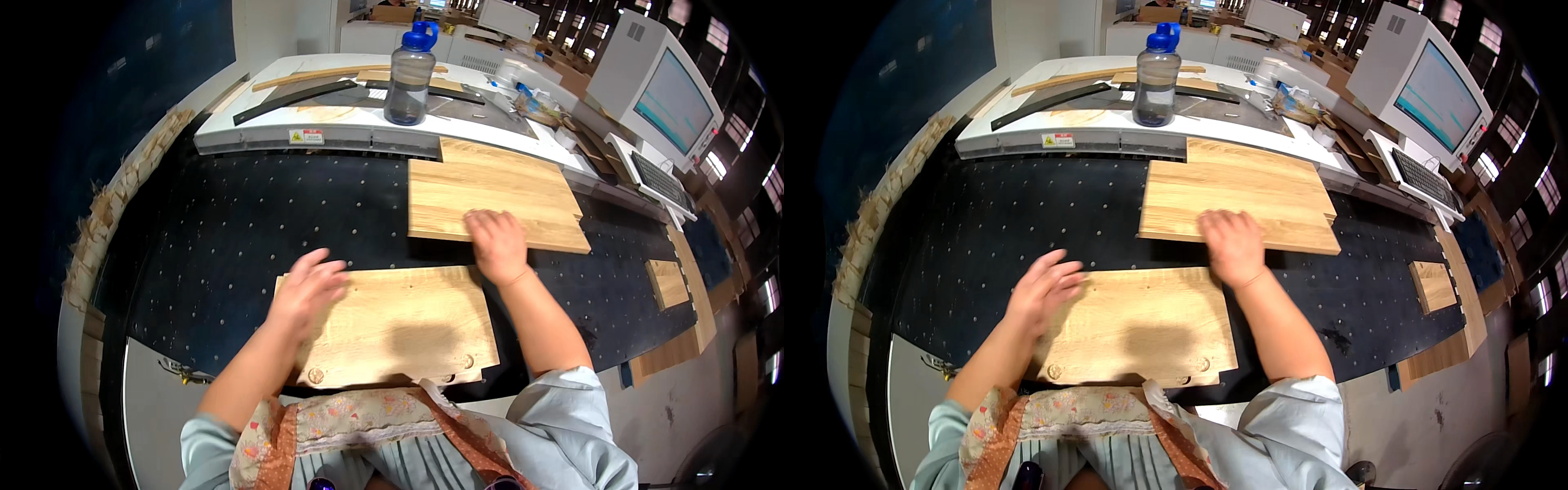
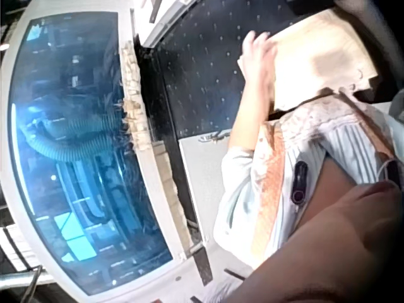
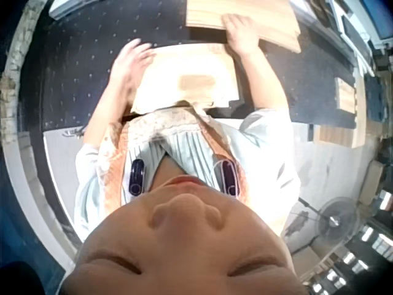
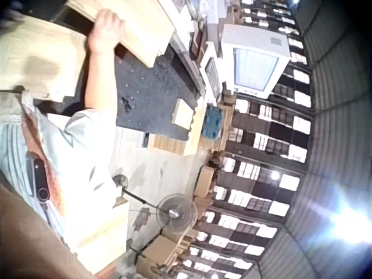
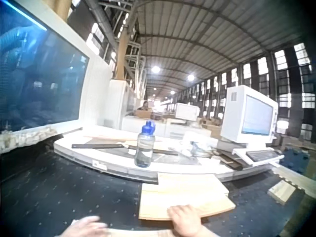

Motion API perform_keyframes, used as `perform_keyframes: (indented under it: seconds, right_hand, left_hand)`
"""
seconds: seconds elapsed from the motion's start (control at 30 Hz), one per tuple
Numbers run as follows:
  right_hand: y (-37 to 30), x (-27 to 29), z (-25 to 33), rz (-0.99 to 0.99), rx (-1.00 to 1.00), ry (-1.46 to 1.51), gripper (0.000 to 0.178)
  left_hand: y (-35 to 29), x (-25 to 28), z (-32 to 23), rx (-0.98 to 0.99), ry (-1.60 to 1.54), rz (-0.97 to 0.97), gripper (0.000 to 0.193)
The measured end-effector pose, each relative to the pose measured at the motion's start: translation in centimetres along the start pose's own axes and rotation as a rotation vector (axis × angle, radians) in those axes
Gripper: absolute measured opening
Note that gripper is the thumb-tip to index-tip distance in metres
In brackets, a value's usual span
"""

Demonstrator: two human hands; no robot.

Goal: The person picks up and arranges wood panels on a workstation, then uses a computer interface and mouse to operate a piece of industrial machinery in a wood manufacturing facility.

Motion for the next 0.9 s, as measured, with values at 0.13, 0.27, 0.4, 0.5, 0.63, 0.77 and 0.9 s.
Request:
perform_keyframes:
  seconds: [0.13,0.27,0.4,0.5,0.63,0.77,0.9]
  right_hand:
    - [4.7,7.3,8.3,-0.112,0.139,0.116,0.034]
    - [9.7,11.4,13.5,-0.158,0.209,0.312,0.028]
    - [18.0,13.3,17.3,-0.035,0.119,0.486,0.022]
    - [24.8,10.1,20.3,0.3,0.058,0.563,0.03]
    - [30.2,5.6,25.5,0.531,-0.009,0.725,0.033]
    - [33.0,0.6,28.9,0.49,-0.022,0.727,0.04]
    - [33.7,-2.2,28.2,0.281,0.063,0.501,0.049]
  left_hand:
    - [2.9,0.1,1.0,0.112,-0.319,-0.08,0.056]
    - [-0.3,4.4,-8.7,-0.625,0.218,-0.178,0.056]
    - [-4.6,9.6,-16.7,-1.038,1.005,0.062,0.051]
    - [-3.4,14.9,-20.3,-0.541,0.844,-0.076,0.03]
    - [-1.5,21.8,-20.5,-0.412,0.492,0.093,0.023]
    - [-0.3,26.1,-19.6,-0.318,0.23,0.045,0.036]
    - [1.8,29.3,-19.8,-0.248,0.138,-0.07,0.038]
Point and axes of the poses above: each hand's wrist, its own y-axis towards the middle knuckle, its own x-axis out of the back of the hand, z = x × y, the point moved 7 cm from there along y, towards the middle knuckle, and after that the axes turned 11 degrees about -y, right-handed, at the moved point
